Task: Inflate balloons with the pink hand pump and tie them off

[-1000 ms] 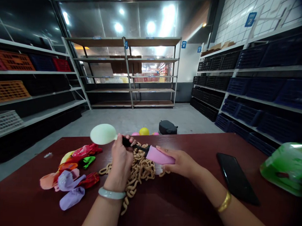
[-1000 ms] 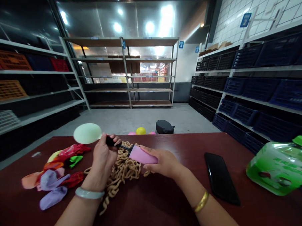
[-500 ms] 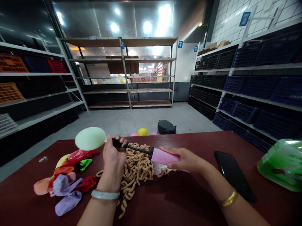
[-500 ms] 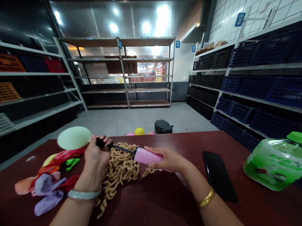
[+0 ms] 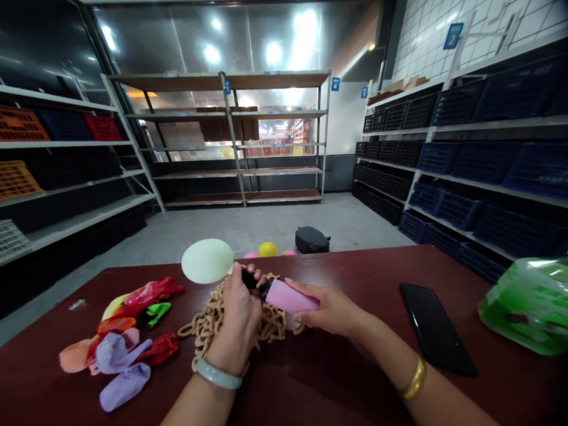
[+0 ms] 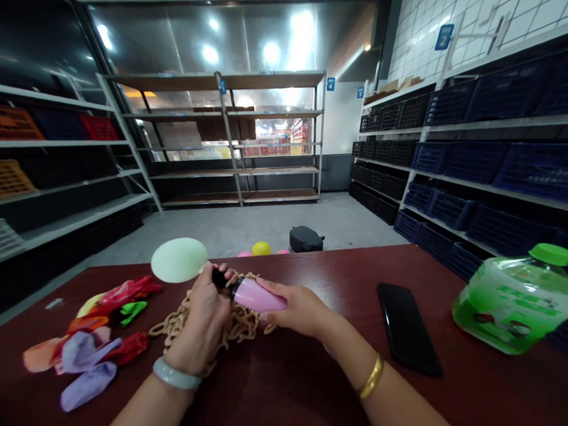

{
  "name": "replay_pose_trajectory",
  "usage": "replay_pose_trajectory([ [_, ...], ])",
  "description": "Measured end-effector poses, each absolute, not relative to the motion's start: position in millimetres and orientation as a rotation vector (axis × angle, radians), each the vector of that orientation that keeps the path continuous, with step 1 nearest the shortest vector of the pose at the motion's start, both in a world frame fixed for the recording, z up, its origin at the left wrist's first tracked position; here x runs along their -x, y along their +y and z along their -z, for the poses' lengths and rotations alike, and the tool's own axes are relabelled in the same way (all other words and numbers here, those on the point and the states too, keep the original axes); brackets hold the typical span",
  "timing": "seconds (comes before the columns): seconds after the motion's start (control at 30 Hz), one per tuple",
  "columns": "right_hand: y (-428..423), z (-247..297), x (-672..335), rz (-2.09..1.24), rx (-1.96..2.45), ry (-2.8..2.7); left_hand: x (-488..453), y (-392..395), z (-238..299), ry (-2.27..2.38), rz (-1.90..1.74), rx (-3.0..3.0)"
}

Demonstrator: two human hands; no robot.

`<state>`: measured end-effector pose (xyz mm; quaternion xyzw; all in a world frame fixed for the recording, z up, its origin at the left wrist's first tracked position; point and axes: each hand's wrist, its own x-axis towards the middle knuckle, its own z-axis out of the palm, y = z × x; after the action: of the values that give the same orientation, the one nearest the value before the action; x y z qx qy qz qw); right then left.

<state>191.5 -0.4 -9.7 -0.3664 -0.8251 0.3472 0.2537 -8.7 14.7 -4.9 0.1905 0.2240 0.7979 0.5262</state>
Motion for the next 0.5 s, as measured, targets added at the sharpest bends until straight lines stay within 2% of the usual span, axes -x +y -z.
replay_pose_trajectory([
  [0.27,8,-2,-221,-1.195,0.970,-2.294,69,26,-18,0.578,-1.995,-0.394],
  [0.5,13,-11,-244,-1.209,0.957,-2.341,81,25,-21,0.508,-2.032,-0.415],
])
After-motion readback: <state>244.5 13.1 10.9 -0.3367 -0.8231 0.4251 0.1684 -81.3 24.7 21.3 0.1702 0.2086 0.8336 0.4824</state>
